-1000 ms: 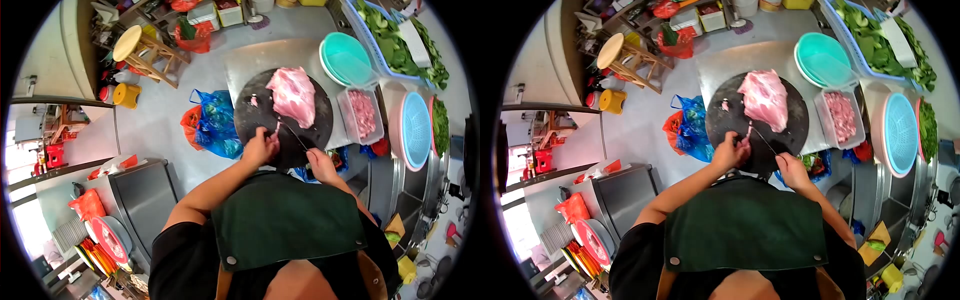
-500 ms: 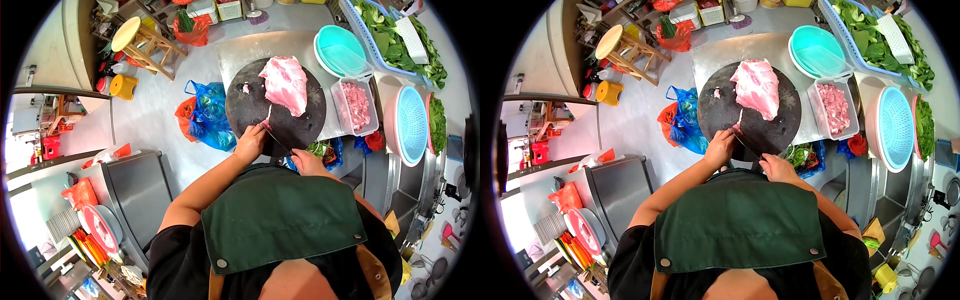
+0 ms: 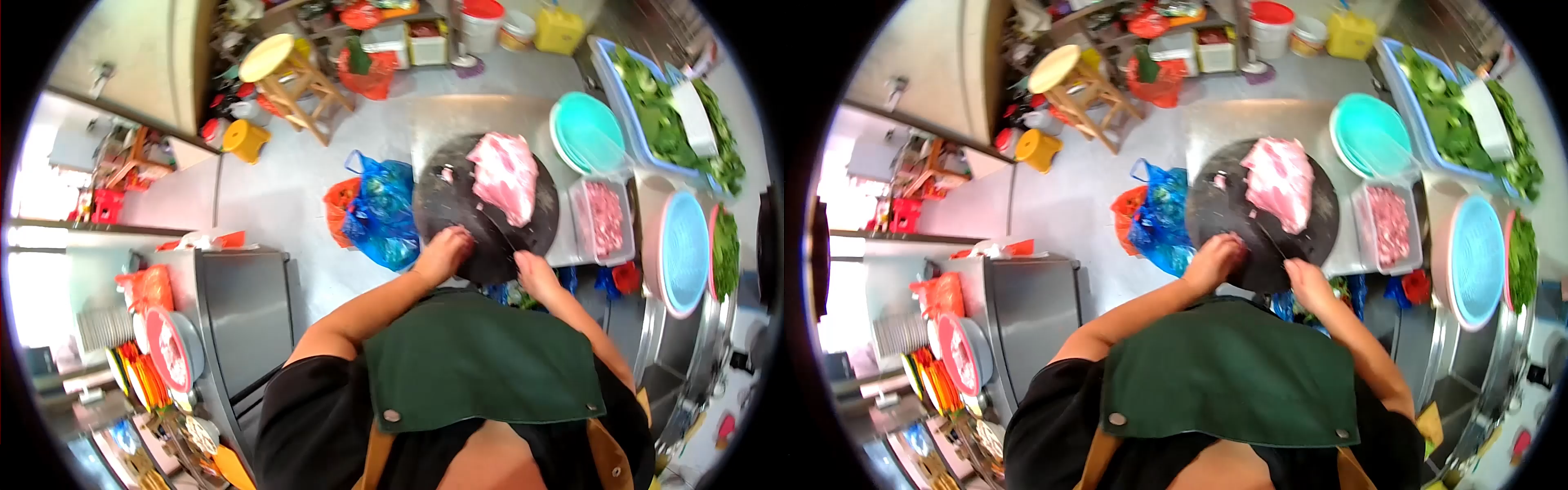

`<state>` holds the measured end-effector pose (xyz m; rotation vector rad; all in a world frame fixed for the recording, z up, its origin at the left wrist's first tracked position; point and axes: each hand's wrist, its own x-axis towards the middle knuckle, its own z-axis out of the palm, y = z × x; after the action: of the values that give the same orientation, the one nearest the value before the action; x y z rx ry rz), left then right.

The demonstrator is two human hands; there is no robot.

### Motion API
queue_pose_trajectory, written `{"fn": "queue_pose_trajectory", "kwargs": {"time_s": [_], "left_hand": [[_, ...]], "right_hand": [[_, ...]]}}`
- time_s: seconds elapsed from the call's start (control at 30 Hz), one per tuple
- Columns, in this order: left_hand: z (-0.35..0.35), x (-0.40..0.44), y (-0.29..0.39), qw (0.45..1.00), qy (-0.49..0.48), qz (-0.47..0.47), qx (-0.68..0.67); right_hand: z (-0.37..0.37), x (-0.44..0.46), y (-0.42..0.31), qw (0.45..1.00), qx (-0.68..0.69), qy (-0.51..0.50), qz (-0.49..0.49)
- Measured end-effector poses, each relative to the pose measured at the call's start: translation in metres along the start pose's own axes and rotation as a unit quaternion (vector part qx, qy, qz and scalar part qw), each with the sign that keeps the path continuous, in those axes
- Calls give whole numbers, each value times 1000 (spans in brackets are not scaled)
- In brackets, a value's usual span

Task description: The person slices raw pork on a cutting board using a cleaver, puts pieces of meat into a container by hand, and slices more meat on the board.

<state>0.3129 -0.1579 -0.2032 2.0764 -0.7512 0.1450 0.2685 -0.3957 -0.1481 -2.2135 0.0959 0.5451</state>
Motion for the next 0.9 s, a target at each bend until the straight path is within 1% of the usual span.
{"fn": "queue_pose_trajectory", "kwargs": {"time_s": [0.03,0.07,0.1,0.13,0.17,0.2,0.23,0.3,0.33,0.4,0.43,0.47,0.5,0.53,0.57,0.63,0.67,0.7,0.73,0.77,0.8,0.83,0.87,0.9], "left_hand": [[8,-2,-11,998,6,49,33],[0,2,-4,984,-148,-100,25],[17,-10,-15,987,-96,-32,124],[20,-11,-15,977,-94,11,189],[19,-9,-12,982,-108,-2,158],[16,-7,-15,987,-121,-1,110],[38,-12,-33,986,-92,20,137],[33,-12,-33,990,-21,34,132],[26,-9,-38,989,-16,36,141],[21,0,-43,984,-108,-17,140],[18,3,-38,984,-101,-14,146],[13,4,-29,981,-119,-47,147],[11,3,-27,975,-139,-79,151],[25,-2,-37,984,-83,-56,147],[29,-4,-42,985,-55,-34,157],[19,-4,-36,990,-43,-15,131],[14,-5,-33,991,-41,-14,130],[8,-5,-32,991,-28,23,126],[10,-3,-31,991,-12,59,121],[20,-5,-39,991,-9,59,119],[33,-8,-55,987,-7,113,115],[41,-9,-64,980,-4,165,110],[27,-6,-46,984,-30,131,113],[19,-5,-37,986,-31,127,107]], "right_hand": [[6,-2,10,999,-1,6,-50],[5,-6,5,993,-40,-3,-108],[15,-5,17,963,-106,38,-243],[14,-8,9,967,-158,-40,-196],[22,-5,26,958,-214,-61,-179],[27,0,43,969,-202,-73,-121],[31,4,32,974,-196,-50,-105],[39,17,5,981,-181,-4,-72],[51,47,15,974,-156,20,-165],[48,57,-19,972,-146,23,-181],[46,61,-34,972,-133,20,-193],[44,57,-31,959,-180,0,-220],[49,60,16,950,-230,-5,-210],[54,64,63,939,-279,-12,-202],[59,69,110,924,-328,-19,-194],[45,61,84,931,-325,-10,-169],[38,52,66,938,-318,-5,-139],[30,42,28,937,-320,-4,-138],[19,33,-20,973,-196,-3,-121],[12,27,-50,992,-68,-3,-103],[8,25,-60,998,-15,18,-59],[7,31,-47,998,-15,18,-59],[7,38,-21,989,-81,33,-119],[7,37,1,973,-147,45,-174]]}}
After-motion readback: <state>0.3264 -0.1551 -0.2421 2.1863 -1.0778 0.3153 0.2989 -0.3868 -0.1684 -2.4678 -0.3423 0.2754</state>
